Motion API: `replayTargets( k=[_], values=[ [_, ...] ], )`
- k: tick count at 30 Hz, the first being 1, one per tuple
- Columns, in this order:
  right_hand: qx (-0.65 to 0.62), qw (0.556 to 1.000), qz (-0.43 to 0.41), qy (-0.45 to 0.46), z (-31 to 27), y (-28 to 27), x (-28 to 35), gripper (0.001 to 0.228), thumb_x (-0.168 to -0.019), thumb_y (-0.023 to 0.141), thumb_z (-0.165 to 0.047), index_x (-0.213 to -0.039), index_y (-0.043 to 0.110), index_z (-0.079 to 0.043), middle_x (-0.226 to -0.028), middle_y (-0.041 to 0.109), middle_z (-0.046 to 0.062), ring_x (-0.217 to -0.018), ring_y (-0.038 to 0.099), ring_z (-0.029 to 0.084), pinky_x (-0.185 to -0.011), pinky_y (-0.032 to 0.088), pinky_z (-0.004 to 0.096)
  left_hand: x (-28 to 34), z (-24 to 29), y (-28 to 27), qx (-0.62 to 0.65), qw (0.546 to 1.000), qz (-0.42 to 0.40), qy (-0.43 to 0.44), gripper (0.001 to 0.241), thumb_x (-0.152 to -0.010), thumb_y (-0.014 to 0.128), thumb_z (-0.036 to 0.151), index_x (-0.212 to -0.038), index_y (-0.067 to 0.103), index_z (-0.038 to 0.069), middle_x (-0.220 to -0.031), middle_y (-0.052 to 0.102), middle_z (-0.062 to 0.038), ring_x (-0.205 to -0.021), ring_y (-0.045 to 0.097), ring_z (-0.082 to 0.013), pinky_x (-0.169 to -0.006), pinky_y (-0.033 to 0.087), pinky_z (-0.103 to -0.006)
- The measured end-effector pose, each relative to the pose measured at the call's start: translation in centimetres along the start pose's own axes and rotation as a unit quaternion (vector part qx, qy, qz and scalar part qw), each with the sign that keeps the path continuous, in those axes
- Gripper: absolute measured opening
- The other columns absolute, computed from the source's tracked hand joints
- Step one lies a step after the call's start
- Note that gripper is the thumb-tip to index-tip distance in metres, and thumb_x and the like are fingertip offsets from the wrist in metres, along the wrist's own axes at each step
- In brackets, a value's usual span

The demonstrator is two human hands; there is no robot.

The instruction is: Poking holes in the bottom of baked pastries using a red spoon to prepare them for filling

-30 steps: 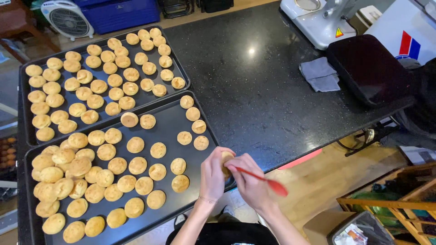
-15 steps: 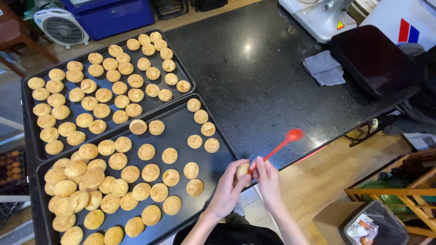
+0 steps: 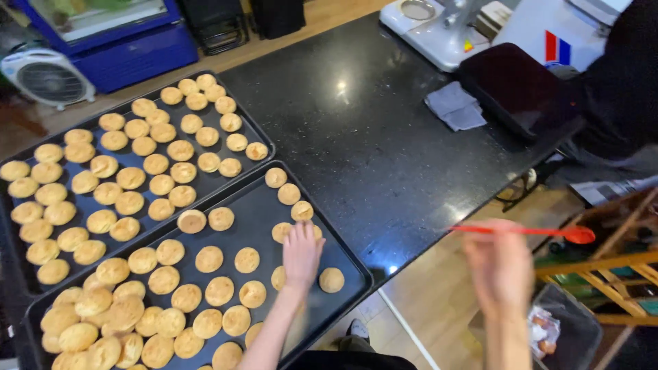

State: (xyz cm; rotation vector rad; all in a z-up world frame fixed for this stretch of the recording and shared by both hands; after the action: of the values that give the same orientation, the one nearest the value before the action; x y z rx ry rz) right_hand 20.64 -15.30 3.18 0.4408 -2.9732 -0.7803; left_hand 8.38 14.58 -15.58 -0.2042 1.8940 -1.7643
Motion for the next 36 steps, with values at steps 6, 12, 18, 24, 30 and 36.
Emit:
replayTargets(
  k=[6, 12, 18, 24, 30, 36],
  values=[
    [0.181, 0.98, -0.045, 0.072, 8.1, 3.0, 4.4, 0.036, -0.106, 0.05, -0.03, -0.095, 0.07, -0.002, -0.092, 0.07, 0.009, -0.083, 0.067, 0.018, -0.081, 0.055, 0.031, -0.2, -0.9, -2.1, 0.173, 0.982, -0.033, -0.076, 0.053, -0.092, 0.059, 0.055, -0.128, 0.056, 0.015, -0.117, 0.056, -0.008, -0.103, 0.057, -0.0217, -0.091, 0.042, -0.0364],
    [0.258, 0.959, -0.094, -0.075, 7.1, 11.1, 8.1, 0.033, -0.107, 0.043, -0.016, -0.097, 0.068, 0.004, -0.087, 0.066, 0.011, -0.066, 0.065, 0.016, -0.06, 0.056, 0.027, 3.0, 3.6, -10.4, 0.841, 0.432, -0.129, -0.299, 0.055, -0.107, 0.033, 0.04, -0.094, 0.069, 0.001, -0.073, 0.065, -0.016, -0.05, 0.052, -0.0179, -0.041, 0.025, -0.0254],
    [0.333, 0.891, -0.198, -0.234, 4.5, 14.3, 10.2, 0.022, -0.104, 0.046, -0.003, -0.097, 0.065, 0.005, -0.085, 0.066, 0.013, -0.064, 0.06, 0.018, -0.06, 0.055, 0.026, 3.2, 2.7, -16.8, 0.719, 0.632, -0.123, -0.261, 0.061, -0.104, 0.024, 0.034, -0.079, 0.072, 0.007, -0.068, 0.069, -0.009, -0.063, 0.06, -0.0173, -0.053, 0.047, -0.0299],
    [0.378, 0.862, -0.251, -0.226, 6.4, 12.7, 10.3, 0.018, -0.102, 0.054, -0.011, -0.103, 0.069, 0.0, -0.093, 0.069, 0.011, -0.085, 0.066, 0.024, -0.078, 0.055, 0.034, 4.1, 3.7, -16.6, 0.699, 0.645, -0.153, -0.268, 0.061, -0.103, 0.029, 0.04, -0.079, 0.075, 0.008, -0.07, 0.071, -0.007, -0.057, 0.059, -0.0146, -0.047, 0.041, -0.0277],
    [0.056, 0.997, -0.049, 0.025, 11.0, 7.5, 8.8, 0.037, -0.107, 0.048, -0.023, -0.099, 0.067, 0.007, -0.074, 0.048, 0.007, -0.056, 0.052, 0.021, -0.052, 0.045, 0.029, 4.2, 6.0, -17.1, 0.836, 0.473, -0.203, -0.191, 0.036, -0.105, 0.048, 0.032, -0.103, 0.065, 0.001, -0.083, 0.064, -0.012, -0.065, 0.062, -0.0166, -0.058, 0.052, -0.0293],
    [0.372, 0.885, -0.105, -0.259, 6.7, 8.9, 9.5, 0.026, -0.106, 0.046, -0.012, -0.097, 0.067, -0.002, -0.09, 0.067, 0.009, -0.083, 0.06, 0.021, -0.078, 0.05, 0.032, 4.5, 5.3, -18.4, 0.724, 0.675, -0.098, -0.1, 0.039, -0.094, 0.068, 0.025, -0.131, 0.063, 0.012, -0.117, 0.066, -0.004, -0.102, 0.063, -0.0116, -0.088, 0.052, -0.0246]
  ],
)
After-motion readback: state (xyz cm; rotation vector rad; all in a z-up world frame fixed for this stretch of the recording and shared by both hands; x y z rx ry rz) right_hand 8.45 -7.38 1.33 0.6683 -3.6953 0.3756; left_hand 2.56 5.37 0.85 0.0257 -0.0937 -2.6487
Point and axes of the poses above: each hand's wrist, its own x-axis away from the middle knuckle, its own y-axis out of the palm, z = x × y, the point moved 7 cm from there along -x, towards the middle knuckle
